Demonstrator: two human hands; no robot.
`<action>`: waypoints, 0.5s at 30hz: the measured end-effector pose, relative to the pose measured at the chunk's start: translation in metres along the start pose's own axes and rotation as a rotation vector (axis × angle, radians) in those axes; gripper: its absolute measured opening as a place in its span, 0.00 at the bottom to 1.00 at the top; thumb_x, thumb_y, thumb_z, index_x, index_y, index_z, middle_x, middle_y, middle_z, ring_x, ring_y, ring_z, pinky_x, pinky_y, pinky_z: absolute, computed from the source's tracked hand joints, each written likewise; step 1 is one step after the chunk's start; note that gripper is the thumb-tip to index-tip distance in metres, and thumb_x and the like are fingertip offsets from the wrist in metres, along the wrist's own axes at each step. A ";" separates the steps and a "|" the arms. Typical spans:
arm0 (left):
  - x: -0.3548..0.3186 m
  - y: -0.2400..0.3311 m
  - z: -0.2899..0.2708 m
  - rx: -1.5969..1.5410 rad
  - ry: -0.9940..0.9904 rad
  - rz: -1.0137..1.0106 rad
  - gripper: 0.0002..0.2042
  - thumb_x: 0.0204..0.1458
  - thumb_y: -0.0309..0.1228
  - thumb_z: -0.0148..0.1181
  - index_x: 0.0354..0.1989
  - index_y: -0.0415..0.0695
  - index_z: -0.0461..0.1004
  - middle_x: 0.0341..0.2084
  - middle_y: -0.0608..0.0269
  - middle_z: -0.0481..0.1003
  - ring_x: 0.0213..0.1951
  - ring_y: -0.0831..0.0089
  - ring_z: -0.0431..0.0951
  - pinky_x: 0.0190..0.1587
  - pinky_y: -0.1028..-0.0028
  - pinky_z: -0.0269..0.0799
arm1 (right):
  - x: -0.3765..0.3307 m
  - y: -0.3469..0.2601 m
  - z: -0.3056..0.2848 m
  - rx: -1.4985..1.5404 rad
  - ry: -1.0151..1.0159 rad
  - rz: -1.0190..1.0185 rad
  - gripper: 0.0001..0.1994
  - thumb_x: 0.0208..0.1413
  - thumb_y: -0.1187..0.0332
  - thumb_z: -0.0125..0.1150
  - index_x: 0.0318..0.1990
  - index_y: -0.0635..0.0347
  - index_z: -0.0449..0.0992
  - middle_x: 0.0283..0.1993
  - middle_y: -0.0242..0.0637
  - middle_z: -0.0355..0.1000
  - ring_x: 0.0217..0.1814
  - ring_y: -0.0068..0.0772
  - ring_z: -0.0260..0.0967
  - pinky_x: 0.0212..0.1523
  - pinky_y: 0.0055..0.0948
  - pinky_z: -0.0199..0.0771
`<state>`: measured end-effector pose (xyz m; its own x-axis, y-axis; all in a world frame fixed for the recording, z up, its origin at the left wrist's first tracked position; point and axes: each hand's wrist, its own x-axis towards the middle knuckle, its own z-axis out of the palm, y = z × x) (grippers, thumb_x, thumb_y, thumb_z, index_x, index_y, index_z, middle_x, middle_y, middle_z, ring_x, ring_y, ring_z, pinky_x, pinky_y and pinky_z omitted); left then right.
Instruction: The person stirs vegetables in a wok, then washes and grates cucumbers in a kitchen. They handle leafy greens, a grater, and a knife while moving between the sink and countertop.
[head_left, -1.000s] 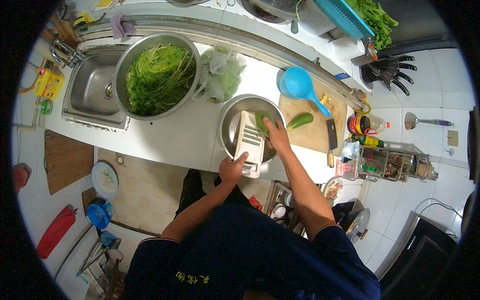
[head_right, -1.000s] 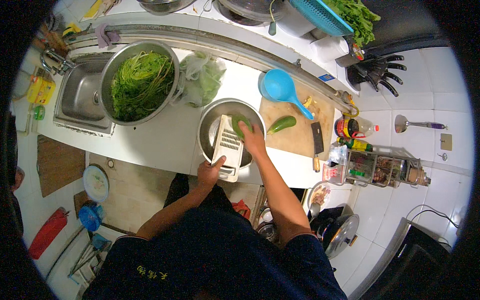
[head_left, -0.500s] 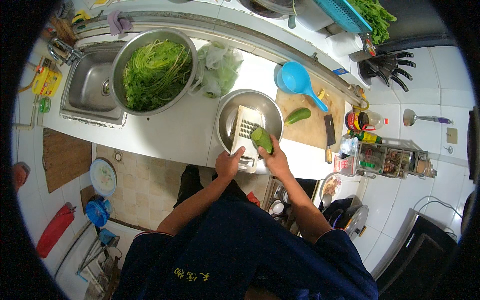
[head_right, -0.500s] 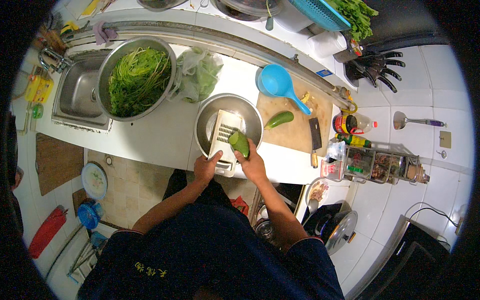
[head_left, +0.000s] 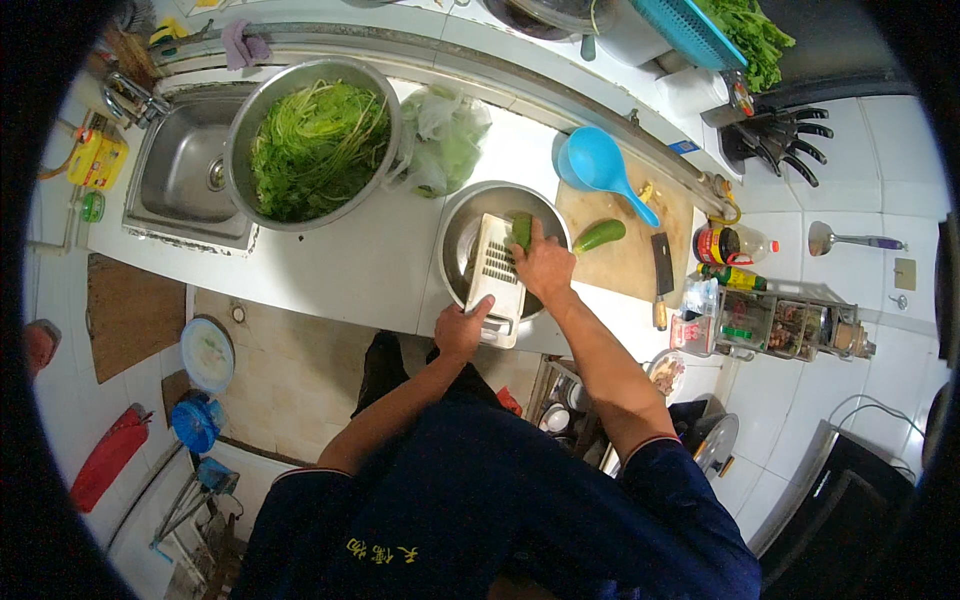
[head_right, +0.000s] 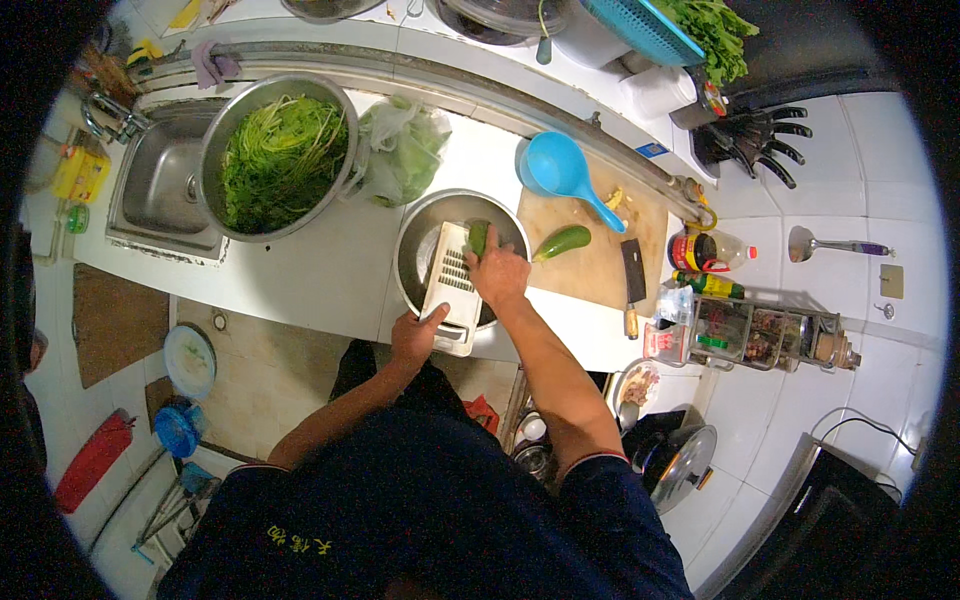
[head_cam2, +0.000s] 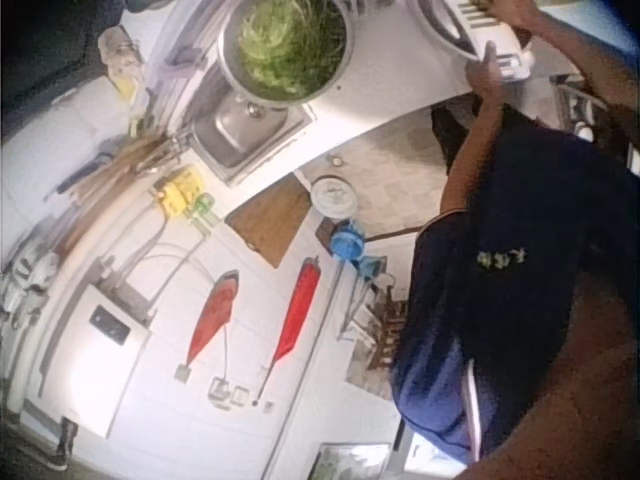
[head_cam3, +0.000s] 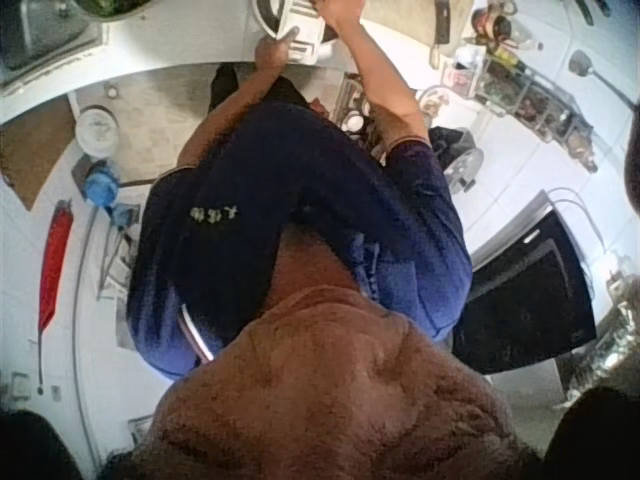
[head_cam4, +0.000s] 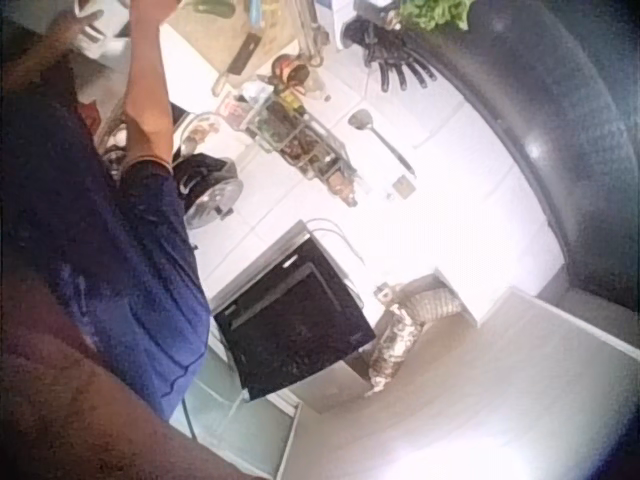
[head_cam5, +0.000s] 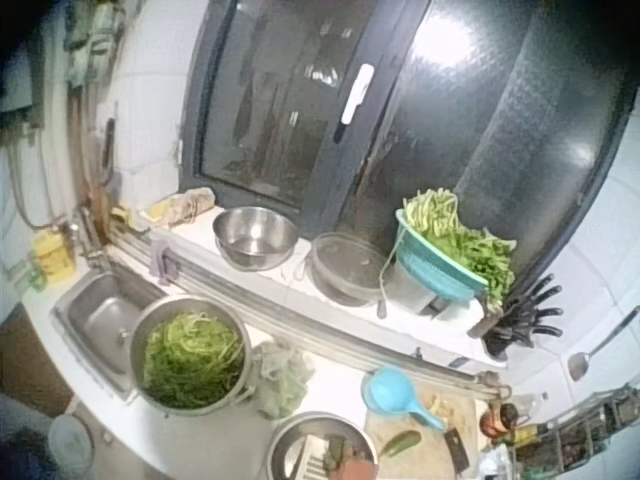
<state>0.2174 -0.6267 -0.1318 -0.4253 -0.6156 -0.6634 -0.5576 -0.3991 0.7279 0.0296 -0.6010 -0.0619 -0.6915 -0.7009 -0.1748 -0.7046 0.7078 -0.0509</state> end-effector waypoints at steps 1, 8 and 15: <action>-0.001 0.006 -0.001 -0.007 0.002 0.005 0.26 0.50 0.55 0.68 0.42 0.41 0.84 0.35 0.51 0.84 0.40 0.54 0.84 0.45 0.62 0.76 | -0.004 0.001 -0.012 0.031 -0.010 -0.011 0.35 0.59 0.48 0.60 0.69 0.57 0.62 0.37 0.58 0.76 0.31 0.56 0.78 0.33 0.51 0.78; -0.001 0.000 0.006 -0.112 0.040 0.056 0.24 0.50 0.53 0.70 0.40 0.41 0.84 0.33 0.53 0.84 0.38 0.55 0.85 0.44 0.63 0.76 | -0.072 -0.012 -0.057 0.074 -0.221 -0.168 0.34 0.60 0.48 0.58 0.68 0.58 0.62 0.43 0.63 0.76 0.40 0.57 0.79 0.38 0.53 0.78; -0.009 0.015 -0.004 0.013 0.018 0.059 0.26 0.49 0.55 0.69 0.40 0.41 0.84 0.34 0.50 0.84 0.39 0.54 0.84 0.45 0.61 0.76 | 0.006 -0.001 -0.025 0.051 -0.111 -0.034 0.36 0.60 0.44 0.57 0.69 0.57 0.63 0.41 0.56 0.79 0.38 0.57 0.79 0.37 0.50 0.79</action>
<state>0.2155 -0.6302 -0.1144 -0.4453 -0.6499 -0.6160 -0.5411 -0.3528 0.7634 0.0223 -0.6081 -0.0379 -0.6431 -0.7129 -0.2797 -0.7166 0.6890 -0.1083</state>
